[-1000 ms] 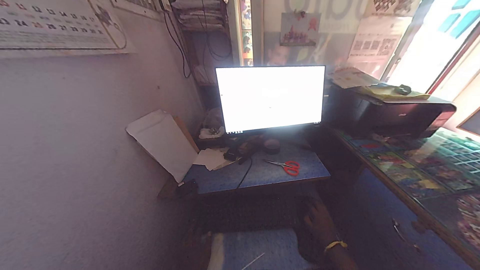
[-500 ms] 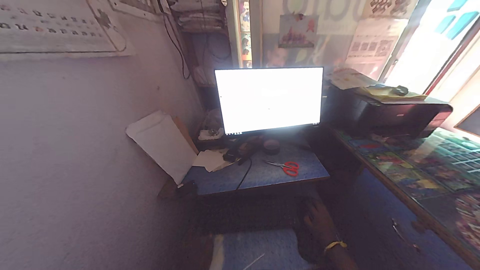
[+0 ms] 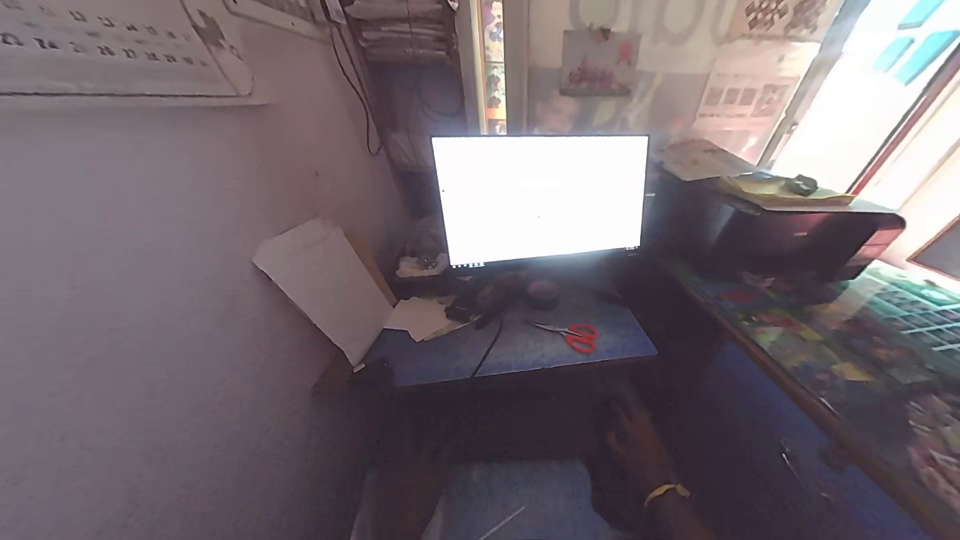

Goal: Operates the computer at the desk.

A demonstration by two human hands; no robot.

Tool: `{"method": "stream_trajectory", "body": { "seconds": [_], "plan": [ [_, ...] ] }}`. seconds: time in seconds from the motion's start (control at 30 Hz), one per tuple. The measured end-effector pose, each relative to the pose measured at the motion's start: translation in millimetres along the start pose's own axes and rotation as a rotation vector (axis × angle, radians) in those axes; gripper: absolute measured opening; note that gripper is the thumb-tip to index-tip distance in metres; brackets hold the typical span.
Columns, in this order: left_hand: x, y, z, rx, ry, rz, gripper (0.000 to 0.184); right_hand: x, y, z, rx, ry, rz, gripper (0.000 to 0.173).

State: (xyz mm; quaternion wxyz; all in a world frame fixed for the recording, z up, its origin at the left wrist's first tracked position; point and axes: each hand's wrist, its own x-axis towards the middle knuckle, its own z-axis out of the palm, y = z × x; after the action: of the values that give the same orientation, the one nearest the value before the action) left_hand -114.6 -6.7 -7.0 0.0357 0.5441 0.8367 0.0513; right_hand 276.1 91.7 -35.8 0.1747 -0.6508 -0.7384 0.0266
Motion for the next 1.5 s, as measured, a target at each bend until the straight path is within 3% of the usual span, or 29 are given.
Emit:
{"method": "stream_trajectory", "body": {
  "seconds": [0.1, 0.2, 0.33, 0.47, 1.5],
  "plan": [
    [3, -17, 17, -0.061, -0.033, -0.173, 0.055, 1, 2, 3, -0.010, 0.012, -0.013, 0.053],
    [14, -44, 55, -0.102, 0.048, -0.209, 0.060, 2, 1, 5, -0.014, 0.034, -0.029, 0.052],
    [8, -39, 50, -0.214, 0.115, -0.259, 0.072, 1, 0, 4, -0.015, 0.048, -0.049, 0.052],
    [8, -39, 45, -0.308, 0.100, -0.279, 0.069, 2, 2, 4, -0.010, 0.055, -0.048, 0.051],
    [1, -38, 41, -0.271, 0.191, -0.195, 0.061, 0, 0, 3, -0.003, 0.064, -0.048, 0.047]
  ]
}}
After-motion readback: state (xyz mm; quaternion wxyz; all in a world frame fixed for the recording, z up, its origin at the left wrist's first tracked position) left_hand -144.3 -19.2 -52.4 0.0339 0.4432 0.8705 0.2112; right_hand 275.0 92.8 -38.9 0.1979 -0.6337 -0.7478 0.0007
